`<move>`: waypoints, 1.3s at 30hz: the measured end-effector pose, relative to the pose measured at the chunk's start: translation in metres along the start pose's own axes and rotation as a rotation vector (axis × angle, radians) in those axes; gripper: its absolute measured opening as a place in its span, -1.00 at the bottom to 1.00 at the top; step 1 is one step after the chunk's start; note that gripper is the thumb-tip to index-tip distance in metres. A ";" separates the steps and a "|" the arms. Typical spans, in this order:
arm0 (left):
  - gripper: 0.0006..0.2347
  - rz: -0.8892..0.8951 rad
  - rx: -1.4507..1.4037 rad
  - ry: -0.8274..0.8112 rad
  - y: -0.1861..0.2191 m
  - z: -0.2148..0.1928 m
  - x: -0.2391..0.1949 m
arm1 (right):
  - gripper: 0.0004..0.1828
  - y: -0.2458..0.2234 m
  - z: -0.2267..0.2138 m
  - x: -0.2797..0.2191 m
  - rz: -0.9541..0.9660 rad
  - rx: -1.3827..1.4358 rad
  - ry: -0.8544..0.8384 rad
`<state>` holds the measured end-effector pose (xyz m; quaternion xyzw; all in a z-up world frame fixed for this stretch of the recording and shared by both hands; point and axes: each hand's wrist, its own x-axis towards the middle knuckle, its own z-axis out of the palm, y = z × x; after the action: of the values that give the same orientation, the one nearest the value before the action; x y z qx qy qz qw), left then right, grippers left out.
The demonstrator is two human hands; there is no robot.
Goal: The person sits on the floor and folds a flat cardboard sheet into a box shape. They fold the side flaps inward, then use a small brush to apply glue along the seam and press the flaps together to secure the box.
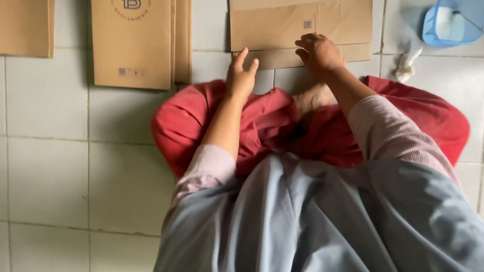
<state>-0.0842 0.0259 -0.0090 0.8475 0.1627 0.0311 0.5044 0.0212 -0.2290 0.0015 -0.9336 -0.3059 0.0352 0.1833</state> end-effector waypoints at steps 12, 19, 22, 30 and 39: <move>-0.46 -0.439 -0.663 0.046 0.029 -0.032 0.015 | -0.30 0.017 0.072 0.051 -0.384 -0.567 0.050; -0.36 -0.557 -0.808 0.224 0.030 -0.039 0.043 | -0.59 0.010 0.043 0.059 -0.305 -0.531 -0.138; -0.30 -0.659 -0.761 0.239 0.030 -0.042 0.042 | -0.64 0.008 0.021 0.022 -0.315 -0.606 -0.201; -0.62 -0.809 -0.813 0.126 -0.020 -0.021 0.076 | -0.67 -0.049 -0.060 -0.069 -0.434 -0.554 -0.151; -0.44 -0.804 -0.313 0.002 -0.042 -0.010 0.088 | -0.54 0.001 -0.012 -0.021 -0.219 0.103 -0.212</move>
<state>-0.0133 0.0797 -0.0505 0.6296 0.4738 -0.1430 0.5988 0.0066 -0.2454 0.0113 -0.8750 -0.4215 0.1289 0.2002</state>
